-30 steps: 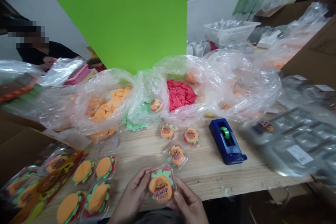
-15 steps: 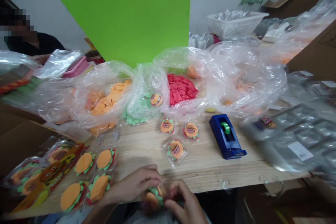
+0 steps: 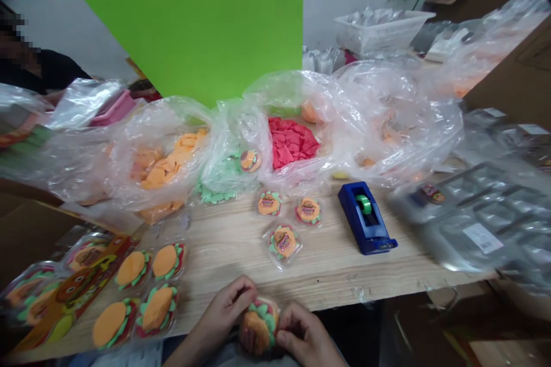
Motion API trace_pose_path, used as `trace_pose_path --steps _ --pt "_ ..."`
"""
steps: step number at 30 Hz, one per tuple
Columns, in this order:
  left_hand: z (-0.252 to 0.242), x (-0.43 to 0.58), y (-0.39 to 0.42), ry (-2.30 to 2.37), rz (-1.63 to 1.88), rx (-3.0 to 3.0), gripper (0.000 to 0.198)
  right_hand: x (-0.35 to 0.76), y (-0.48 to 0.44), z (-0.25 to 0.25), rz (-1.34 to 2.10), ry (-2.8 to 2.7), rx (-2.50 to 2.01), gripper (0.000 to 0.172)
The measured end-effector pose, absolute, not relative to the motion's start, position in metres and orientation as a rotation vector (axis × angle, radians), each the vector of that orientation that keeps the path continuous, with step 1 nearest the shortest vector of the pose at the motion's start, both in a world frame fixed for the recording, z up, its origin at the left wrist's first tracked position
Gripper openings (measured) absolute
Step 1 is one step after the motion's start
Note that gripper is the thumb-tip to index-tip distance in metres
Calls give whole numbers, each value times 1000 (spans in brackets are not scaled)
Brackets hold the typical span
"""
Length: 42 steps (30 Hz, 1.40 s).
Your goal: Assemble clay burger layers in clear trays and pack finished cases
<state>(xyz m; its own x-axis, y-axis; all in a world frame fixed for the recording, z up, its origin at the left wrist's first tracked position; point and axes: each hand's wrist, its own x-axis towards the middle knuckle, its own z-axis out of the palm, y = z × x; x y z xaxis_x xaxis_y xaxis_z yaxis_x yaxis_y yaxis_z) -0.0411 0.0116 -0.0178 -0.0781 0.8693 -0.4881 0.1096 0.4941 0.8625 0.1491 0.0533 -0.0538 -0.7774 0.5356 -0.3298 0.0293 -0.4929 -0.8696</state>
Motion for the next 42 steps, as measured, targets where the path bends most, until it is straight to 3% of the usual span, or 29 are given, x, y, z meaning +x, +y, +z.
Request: trace_pose_path --steps 6,16,23,27,42 --pt "-9 -36 17 1507 730 976 22 150 57 -47 2246 -1310 -875 37" --pt "-1 -43 23 1479 660 1147 20 149 56 -36 2089 -1301 -1043 18" --pt "36 -47 37 1455 396 1490 11 132 55 -31 2031 -1252 -1046 21" --pt "37 -42 40 1460 361 1563 10 129 52 -40 2009 -1138 -1072 26" --pt "46 -36 37 1402 199 1622 11 134 49 -39 1943 -1357 -1060 20"
